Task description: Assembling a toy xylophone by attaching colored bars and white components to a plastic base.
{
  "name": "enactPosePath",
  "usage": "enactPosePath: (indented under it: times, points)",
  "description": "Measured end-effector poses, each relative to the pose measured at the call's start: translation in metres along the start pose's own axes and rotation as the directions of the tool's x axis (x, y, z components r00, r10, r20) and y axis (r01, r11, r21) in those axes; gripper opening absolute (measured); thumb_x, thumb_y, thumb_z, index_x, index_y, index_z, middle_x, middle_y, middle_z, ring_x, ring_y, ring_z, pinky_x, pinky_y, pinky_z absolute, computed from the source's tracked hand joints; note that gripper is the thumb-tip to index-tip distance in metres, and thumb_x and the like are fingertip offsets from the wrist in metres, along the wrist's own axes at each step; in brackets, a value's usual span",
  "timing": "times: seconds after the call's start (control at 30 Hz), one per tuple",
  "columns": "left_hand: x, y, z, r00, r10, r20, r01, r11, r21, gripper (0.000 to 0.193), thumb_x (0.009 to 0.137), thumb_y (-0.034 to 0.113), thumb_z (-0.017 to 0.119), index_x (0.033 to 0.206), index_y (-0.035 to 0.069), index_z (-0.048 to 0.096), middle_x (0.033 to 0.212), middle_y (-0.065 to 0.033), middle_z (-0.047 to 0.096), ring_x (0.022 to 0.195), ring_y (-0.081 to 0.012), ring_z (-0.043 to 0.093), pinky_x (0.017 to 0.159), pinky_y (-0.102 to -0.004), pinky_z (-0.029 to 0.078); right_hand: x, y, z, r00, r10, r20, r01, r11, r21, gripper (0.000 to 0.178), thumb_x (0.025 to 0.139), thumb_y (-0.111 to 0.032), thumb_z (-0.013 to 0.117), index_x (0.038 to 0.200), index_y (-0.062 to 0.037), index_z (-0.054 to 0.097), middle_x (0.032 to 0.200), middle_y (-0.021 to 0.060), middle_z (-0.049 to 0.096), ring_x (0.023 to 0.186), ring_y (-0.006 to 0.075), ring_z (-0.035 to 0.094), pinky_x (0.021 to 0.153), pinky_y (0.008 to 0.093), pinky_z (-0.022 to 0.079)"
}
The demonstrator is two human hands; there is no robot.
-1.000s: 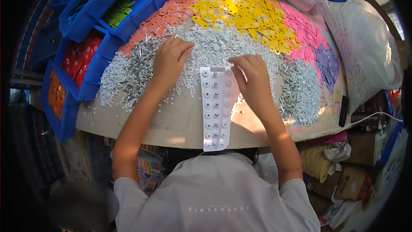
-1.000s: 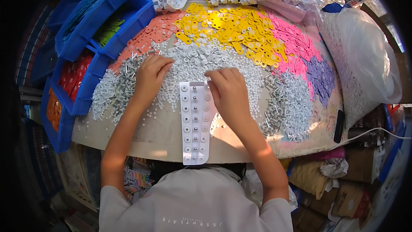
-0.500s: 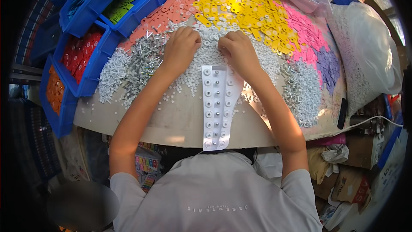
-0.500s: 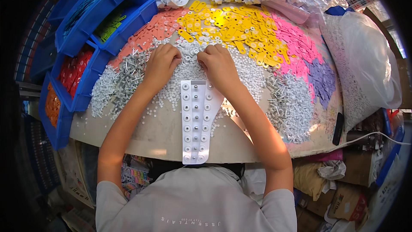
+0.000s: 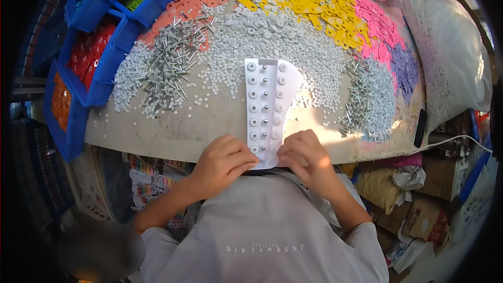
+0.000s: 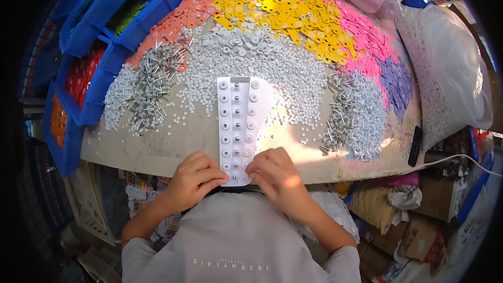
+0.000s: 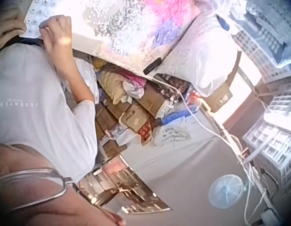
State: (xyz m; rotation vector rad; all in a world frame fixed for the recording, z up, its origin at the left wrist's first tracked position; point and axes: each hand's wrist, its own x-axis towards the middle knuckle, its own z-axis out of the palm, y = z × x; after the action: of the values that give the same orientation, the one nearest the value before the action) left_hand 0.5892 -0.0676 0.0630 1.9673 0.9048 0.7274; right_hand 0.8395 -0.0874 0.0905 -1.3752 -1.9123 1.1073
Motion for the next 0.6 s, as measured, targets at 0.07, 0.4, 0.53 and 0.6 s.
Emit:
enactPosePath:
  times: [0.07,0.4,0.53,0.6]
  points:
    - [-0.012,-0.004,0.013,1.0,0.016,-0.027,-0.015,0.999,0.028,0.017,0.077,0.004,0.081,0.093,0.004,0.074,0.085,-0.0056,0.065,0.079,-0.0239,0.06,0.07,-0.0349,0.048,-0.013,-0.001,0.013,0.996,0.092,0.015,-0.093,0.991,0.092,0.01,0.086,0.0,0.071,0.094,-0.0027,0.068,0.095,0.0085,0.063,0.097,0.0282,0.057,0.084,0.0376,0.047]
    - [-0.021,-0.005,0.036,0.978,0.041,-0.202,-0.019,0.994,0.11,0.018,0.076,0.003,0.08,0.091,0.002,0.07,0.087,-0.0061,0.064,0.077,-0.0254,0.06,0.065,-0.0374,0.049,-0.026,0.011,0.041,0.994,0.0,-0.109,-0.01,0.996,-0.087,0.014,0.083,0.003,0.072,0.093,-0.0028,0.065,0.094,0.0081,0.066,0.094,0.0282,0.059,0.079,0.0374,0.049]
    - [-0.023,-0.009,0.038,0.934,0.301,-0.191,-0.211,0.9,0.382,0.022,0.072,0.003,0.08,0.092,0.003,0.071,0.089,-0.0048,0.064,0.076,-0.0235,0.06,0.062,-0.0363,0.046,-0.029,0.022,0.054,0.981,-0.024,-0.194,0.01,0.997,-0.075,0.015,0.083,0.002,0.073,0.093,-0.0034,0.063,0.094,0.0096,0.064,0.091,0.0303,0.059,0.079,0.04,0.049]
    - [-0.024,-0.01,0.038,0.922,0.344,-0.177,-0.23,0.856,0.464,0.024,0.071,0.004,0.079,0.094,0.004,0.072,0.089,-0.0039,0.063,0.075,-0.0223,0.059,0.062,-0.0355,0.045,-0.029,0.026,0.057,0.967,-0.108,-0.23,0.074,0.986,-0.149,0.016,0.082,0.004,0.074,0.092,-0.0031,0.064,0.094,0.0091,0.064,0.09,0.0298,0.059,0.076,0.0393,0.051]
